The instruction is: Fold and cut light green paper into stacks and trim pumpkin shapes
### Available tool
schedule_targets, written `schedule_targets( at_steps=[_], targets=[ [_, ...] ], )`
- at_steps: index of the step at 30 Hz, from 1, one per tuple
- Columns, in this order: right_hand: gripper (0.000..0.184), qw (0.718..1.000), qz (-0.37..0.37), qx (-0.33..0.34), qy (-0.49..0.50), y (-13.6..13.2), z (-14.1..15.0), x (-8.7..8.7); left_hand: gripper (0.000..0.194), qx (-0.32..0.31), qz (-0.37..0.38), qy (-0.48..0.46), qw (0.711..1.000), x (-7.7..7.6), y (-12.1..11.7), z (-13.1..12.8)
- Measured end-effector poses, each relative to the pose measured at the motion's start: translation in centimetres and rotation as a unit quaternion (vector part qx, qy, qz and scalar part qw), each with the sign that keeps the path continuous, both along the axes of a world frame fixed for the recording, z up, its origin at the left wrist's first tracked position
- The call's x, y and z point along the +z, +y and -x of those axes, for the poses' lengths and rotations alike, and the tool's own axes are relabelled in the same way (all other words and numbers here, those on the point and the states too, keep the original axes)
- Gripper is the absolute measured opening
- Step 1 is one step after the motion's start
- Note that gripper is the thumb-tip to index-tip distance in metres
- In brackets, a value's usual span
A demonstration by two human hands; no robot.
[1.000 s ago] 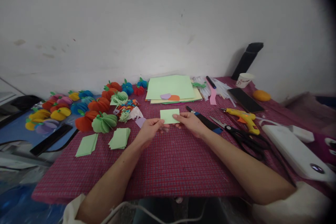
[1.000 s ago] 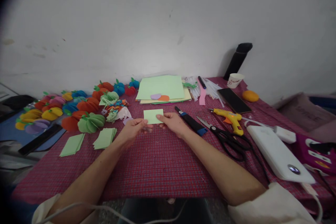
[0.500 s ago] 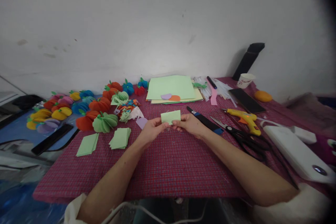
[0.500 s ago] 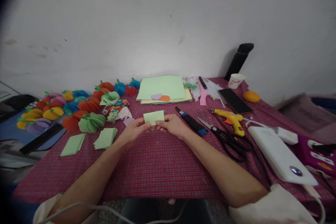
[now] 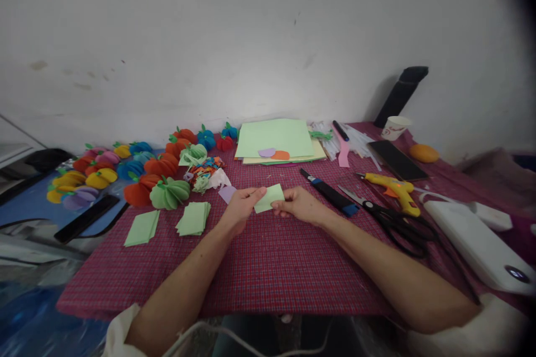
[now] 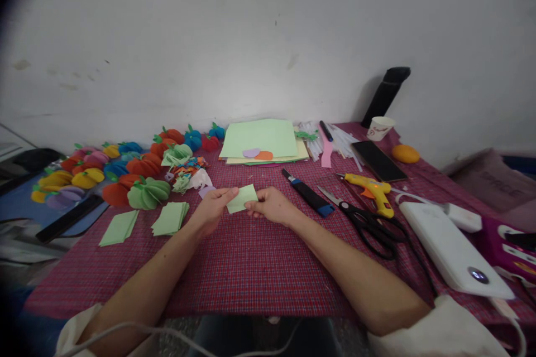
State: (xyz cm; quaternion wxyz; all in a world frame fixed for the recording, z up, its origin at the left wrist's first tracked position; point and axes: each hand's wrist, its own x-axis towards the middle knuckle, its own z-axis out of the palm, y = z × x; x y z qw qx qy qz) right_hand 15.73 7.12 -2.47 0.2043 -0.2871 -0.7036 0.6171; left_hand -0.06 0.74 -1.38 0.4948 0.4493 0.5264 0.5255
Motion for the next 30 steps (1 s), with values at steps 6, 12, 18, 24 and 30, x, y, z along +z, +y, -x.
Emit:
schedule_targets(
  at_steps=[6, 12, 18, 24, 30],
  targets=[
    [0.031, 0.999, 0.021, 0.021, -0.018, -0.1, -0.2, 0.3, 0.035, 0.004, -0.009, 0.003, 1.0, -0.2, 0.1, 0.1],
    [0.032, 0.999, -0.013, -0.029, 0.029, 0.3, -0.4, 1.1, 0.035, 0.015, 0.0, 0.046, 0.999, -0.3, 0.1, 0.0],
    [0.023, 0.991, -0.102, -0.078, 0.036, 0.4, -0.1, 0.7, 0.036, -0.019, -0.031, 0.191, 0.981, -0.4, -0.2, -0.4],
    [0.019, 0.986, -0.143, -0.082, 0.004, 0.3, -0.1, 0.7, 0.036, -0.031, -0.066, 0.306, 0.949, -0.3, -0.1, -0.3],
    [0.02, 0.991, -0.093, -0.093, 0.013, 1.1, -0.6, 0.8, 0.036, -0.01, -0.062, 0.29, 0.955, 0.0, 0.0, 0.1]
  ],
)
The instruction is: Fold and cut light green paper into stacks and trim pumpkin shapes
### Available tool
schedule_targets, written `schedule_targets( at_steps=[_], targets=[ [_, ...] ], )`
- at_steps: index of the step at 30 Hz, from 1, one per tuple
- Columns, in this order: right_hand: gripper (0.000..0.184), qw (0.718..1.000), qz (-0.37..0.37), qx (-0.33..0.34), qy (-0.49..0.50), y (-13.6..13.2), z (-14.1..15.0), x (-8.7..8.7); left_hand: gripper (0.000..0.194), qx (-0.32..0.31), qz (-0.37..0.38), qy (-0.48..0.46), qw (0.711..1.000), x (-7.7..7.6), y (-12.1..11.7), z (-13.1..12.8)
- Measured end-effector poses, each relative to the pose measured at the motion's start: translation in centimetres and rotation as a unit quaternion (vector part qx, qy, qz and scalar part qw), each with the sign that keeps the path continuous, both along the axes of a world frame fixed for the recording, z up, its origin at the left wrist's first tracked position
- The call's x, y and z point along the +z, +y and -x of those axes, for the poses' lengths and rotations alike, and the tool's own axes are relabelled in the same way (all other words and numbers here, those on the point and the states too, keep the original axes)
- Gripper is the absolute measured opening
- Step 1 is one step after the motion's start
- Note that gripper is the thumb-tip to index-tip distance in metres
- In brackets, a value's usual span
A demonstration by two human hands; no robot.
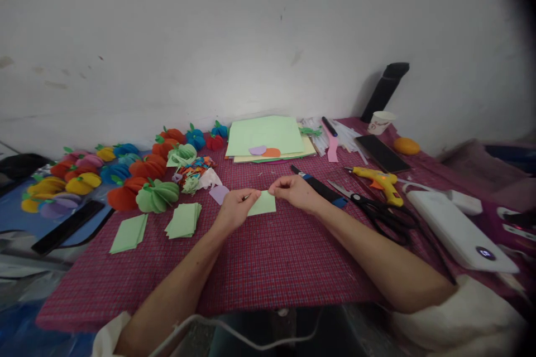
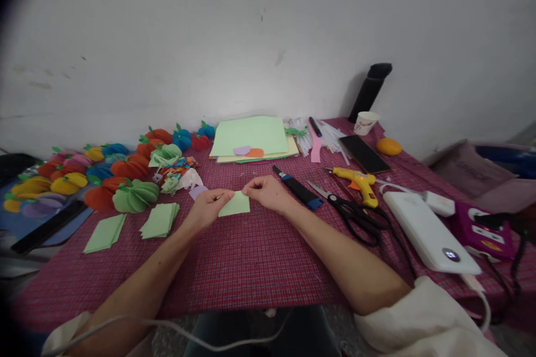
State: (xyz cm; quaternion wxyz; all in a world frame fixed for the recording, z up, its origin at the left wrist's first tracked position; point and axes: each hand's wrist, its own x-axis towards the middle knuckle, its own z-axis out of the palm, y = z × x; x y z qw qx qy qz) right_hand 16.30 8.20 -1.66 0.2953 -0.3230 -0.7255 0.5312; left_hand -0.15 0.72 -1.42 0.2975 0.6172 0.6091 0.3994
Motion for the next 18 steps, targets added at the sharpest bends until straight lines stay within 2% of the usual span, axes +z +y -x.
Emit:
schedule_targets(
  at_steps=[5, 11, 18],
  targets=[
    [0.022, 0.999, 0.04, -0.005, -0.01, 0.51, -0.39, -0.02, 0.036, -0.002, 0.005, -0.016, 1.0, 0.01, 0.11, 0.3],
    [0.018, 0.996, 0.079, -0.02, 0.033, 0.79, -0.53, 0.43, 0.037, 0.011, 0.021, -0.038, 0.999, 0.02, 0.24, 0.63],
    [0.022, 0.999, -0.032, 0.034, -0.012, -0.08, 0.01, -0.17, 0.034, -0.006, 0.023, -0.045, 0.999, 0.06, -0.05, -0.06]
  ],
)
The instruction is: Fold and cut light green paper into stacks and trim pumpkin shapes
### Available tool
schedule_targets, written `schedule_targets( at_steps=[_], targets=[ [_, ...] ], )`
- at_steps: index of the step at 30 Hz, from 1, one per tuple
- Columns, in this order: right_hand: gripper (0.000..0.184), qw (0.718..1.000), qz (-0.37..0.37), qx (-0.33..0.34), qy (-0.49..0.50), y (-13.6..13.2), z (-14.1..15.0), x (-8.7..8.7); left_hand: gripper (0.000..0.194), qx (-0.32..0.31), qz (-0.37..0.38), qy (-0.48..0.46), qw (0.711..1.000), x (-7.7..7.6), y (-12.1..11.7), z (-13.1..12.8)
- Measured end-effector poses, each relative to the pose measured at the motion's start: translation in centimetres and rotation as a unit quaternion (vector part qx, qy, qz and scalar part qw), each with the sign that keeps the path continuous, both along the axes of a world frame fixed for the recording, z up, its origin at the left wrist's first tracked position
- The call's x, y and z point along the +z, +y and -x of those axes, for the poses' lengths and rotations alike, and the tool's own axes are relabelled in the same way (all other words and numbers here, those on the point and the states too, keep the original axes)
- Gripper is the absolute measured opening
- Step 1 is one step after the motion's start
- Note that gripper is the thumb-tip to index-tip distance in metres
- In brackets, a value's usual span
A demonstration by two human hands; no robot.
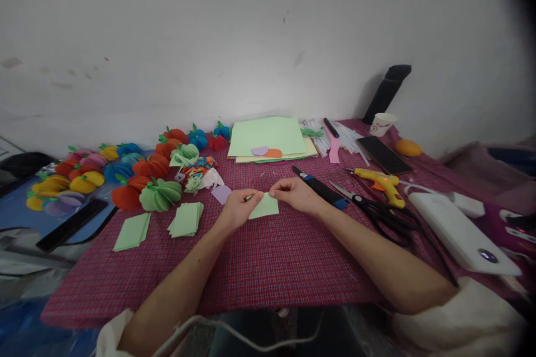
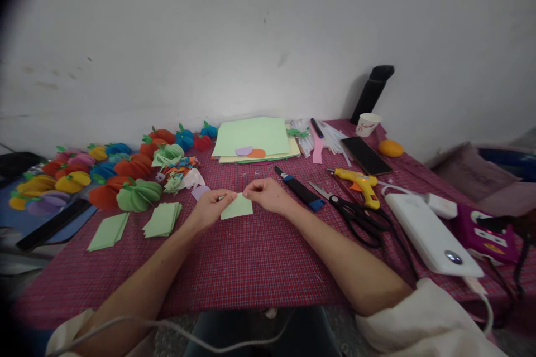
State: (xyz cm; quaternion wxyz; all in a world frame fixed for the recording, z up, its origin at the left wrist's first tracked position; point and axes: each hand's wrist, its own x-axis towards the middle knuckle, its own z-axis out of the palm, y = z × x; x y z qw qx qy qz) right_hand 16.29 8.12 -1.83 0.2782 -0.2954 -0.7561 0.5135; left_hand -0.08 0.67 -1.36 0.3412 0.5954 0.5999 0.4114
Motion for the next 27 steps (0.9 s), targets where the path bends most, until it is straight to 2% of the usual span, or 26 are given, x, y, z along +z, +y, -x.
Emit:
schedule_targets(
  at_steps=[6, 12, 18, 21, 23, 24, 27],
  targets=[
    [0.02, 0.998, -0.045, 0.033, -0.034, -0.5, 0.0, 0.3, 0.029, -0.041, 0.014, 0.03, 0.999, -0.2, 0.1, 0.2],
    [0.019, 0.999, -0.013, 0.016, -0.026, 0.2, -0.6, 0.9, 0.029, -0.042, 0.018, 0.007, 0.999, 0.0, 0.4, 1.0],
    [0.015, 0.999, 0.043, -0.004, 0.0, 1.5, -2.0, 2.2, 0.027, -0.016, 0.023, -0.013, 1.0, 0.9, 0.7, 2.5],
    [0.012, 0.997, 0.06, -0.039, 0.015, 1.9, -2.6, 2.7, 0.025, 0.043, 0.007, -0.054, 0.998, 1.7, 0.8, 3.3],
    [0.012, 0.997, 0.067, -0.039, 0.017, 1.8, -2.6, 2.8, 0.027, 0.087, -0.009, -0.085, 0.993, 2.0, 0.8, 3.3],
    [0.012, 0.997, 0.071, -0.03, 0.016, 1.6, -2.5, 2.7, 0.03, 0.089, -0.009, -0.1, 0.991, 2.1, 0.7, 3.1],
    [0.013, 0.996, 0.087, -0.003, 0.013, 0.9, -1.9, 2.4, 0.038, 0.017, 0.037, -0.125, 0.991, 1.8, 0.3, 1.6]
  ],
)
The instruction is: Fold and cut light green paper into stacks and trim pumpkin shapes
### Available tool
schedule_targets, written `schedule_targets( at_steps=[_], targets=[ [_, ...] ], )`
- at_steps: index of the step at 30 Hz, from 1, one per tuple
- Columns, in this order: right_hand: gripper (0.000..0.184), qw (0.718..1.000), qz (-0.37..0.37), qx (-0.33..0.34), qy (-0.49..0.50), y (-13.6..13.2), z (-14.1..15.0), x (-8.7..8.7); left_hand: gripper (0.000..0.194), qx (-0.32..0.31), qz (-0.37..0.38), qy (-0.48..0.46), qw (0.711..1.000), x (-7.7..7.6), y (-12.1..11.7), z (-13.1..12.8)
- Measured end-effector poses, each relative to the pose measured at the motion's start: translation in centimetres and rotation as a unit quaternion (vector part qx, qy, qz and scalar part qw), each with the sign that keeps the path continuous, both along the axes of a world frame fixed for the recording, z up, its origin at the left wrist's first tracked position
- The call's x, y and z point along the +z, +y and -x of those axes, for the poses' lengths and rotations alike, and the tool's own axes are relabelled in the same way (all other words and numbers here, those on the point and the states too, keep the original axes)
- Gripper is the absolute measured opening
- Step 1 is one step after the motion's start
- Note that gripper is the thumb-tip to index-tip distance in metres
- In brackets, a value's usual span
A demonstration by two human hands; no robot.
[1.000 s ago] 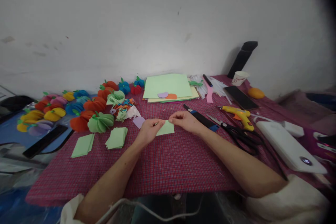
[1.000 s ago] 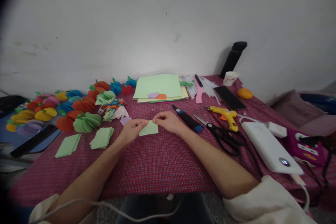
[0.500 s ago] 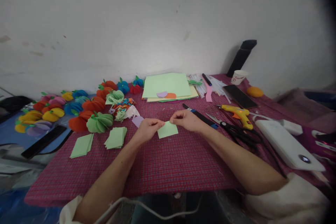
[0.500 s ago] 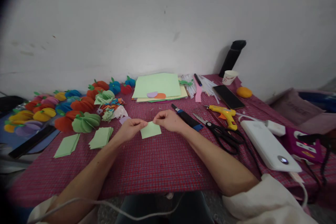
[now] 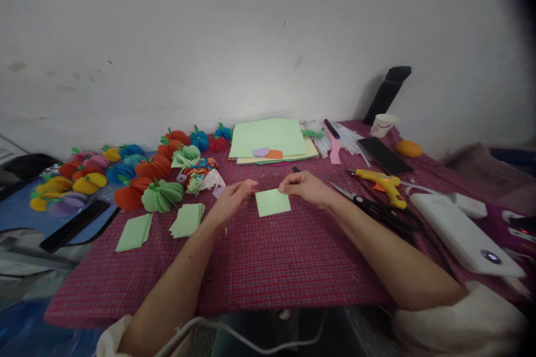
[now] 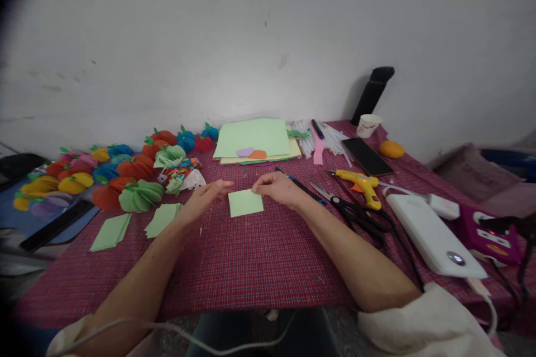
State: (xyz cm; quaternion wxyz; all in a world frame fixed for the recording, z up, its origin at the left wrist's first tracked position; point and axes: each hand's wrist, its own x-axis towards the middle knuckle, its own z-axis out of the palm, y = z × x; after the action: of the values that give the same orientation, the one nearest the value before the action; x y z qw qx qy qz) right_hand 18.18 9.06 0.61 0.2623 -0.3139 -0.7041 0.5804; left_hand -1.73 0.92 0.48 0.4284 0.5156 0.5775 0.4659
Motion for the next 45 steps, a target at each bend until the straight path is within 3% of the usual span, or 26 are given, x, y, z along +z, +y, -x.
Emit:
schedule_targets(
  at_steps=[4, 8, 14, 20, 25, 32, 38, 45],
  targets=[
    [0.014, 0.999, 0.023, -0.029, 0.015, -0.2, 0.6, -0.5, 0.037, -0.111, 0.09, 0.003, 0.99, -0.7, -0.6, -1.7],
    [0.02, 0.996, 0.066, -0.038, 0.038, -0.1, 0.7, -0.9, 0.037, -0.102, 0.1, -0.019, 0.99, -0.8, -0.7, -1.7],
    [0.028, 0.989, 0.137, 0.059, -0.021, -0.8, 0.7, -1.3, 0.036, -0.085, 0.089, -0.059, 0.991, -1.0, -0.5, -1.2],
    [0.028, 0.989, 0.11, 0.092, -0.032, -0.8, 0.6, -1.4, 0.036, -0.08, 0.069, -0.032, 0.994, -1.1, -0.3, -1.1],
    [0.028, 0.987, 0.088, 0.123, -0.06, -1.3, 1.0, -1.8, 0.04, -0.017, 0.035, -0.063, 0.997, -1.1, -0.1, -1.2],
    [0.029, 0.981, 0.053, 0.163, -0.089, -1.7, 1.1, -2.0, 0.031, 0.004, 0.046, -0.018, 0.999, -1.2, -0.3, -1.7],
    [0.03, 0.993, -0.063, 0.077, -0.065, -1.3, 1.4, -1.5, 0.03, 0.001, 0.041, 0.02, 0.999, -1.6, -0.2, -1.7],
    [0.019, 0.995, -0.057, 0.074, -0.017, -1.5, 1.7, -1.7, 0.029, -0.046, 0.026, 0.073, 0.996, -2.0, -0.3, -1.8]
  ],
)
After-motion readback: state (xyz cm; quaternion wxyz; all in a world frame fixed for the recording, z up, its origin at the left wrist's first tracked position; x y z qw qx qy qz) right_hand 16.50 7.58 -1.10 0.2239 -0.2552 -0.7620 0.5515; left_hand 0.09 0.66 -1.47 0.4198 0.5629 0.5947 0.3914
